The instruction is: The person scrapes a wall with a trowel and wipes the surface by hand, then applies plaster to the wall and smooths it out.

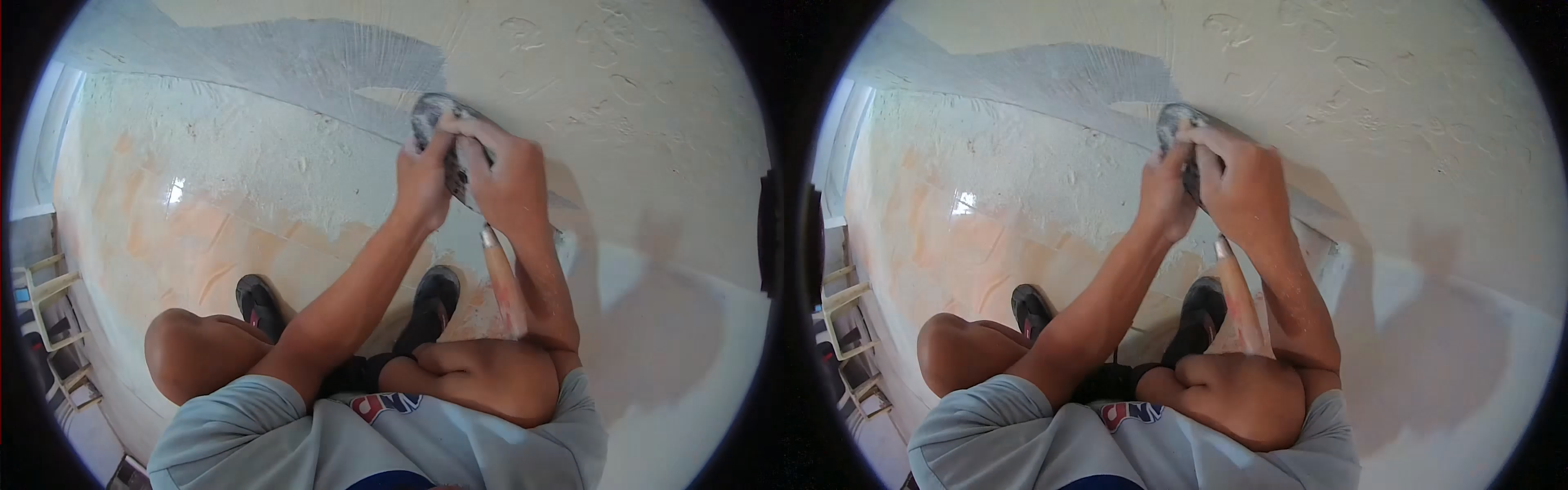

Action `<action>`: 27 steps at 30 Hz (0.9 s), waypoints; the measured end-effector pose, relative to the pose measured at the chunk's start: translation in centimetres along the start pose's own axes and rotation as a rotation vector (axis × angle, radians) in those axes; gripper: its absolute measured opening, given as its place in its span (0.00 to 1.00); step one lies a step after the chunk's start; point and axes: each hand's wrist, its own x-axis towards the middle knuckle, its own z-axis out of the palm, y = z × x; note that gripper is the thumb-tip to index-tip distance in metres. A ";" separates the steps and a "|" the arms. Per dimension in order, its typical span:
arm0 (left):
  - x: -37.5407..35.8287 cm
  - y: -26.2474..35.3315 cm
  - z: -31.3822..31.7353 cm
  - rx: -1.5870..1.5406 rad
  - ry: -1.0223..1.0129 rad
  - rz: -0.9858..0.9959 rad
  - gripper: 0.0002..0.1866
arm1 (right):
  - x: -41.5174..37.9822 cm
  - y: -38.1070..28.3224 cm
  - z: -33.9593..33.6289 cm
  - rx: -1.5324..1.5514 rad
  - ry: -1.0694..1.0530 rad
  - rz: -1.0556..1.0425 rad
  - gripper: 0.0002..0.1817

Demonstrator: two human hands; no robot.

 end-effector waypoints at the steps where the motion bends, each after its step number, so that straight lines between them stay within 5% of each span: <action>1: -0.2 -0.3 0.8 -0.006 0.057 0.009 0.15 | -0.1 -0.3 -0.5 -0.008 0.011 -0.011 0.11; 8: 0.4 0.3 -0.4 -0.043 0.082 -0.085 0.17 | 0.5 -0.2 0.4 -0.018 0.009 -0.027 0.11; 14: 0.9 0.4 -0.8 -0.112 0.099 0.016 0.13 | 1.5 -0.3 1.7 -0.029 0.006 -0.137 0.12; 24: 0.8 0.8 -1.5 -0.111 0.093 0.048 0.16 | 1.9 -0.3 2.8 -0.071 -0.103 -0.041 0.12; 27: -0.3 1.1 0.6 -0.024 0.180 -0.010 0.14 | 0.7 -1.1 1.5 -0.021 0.034 -0.084 0.13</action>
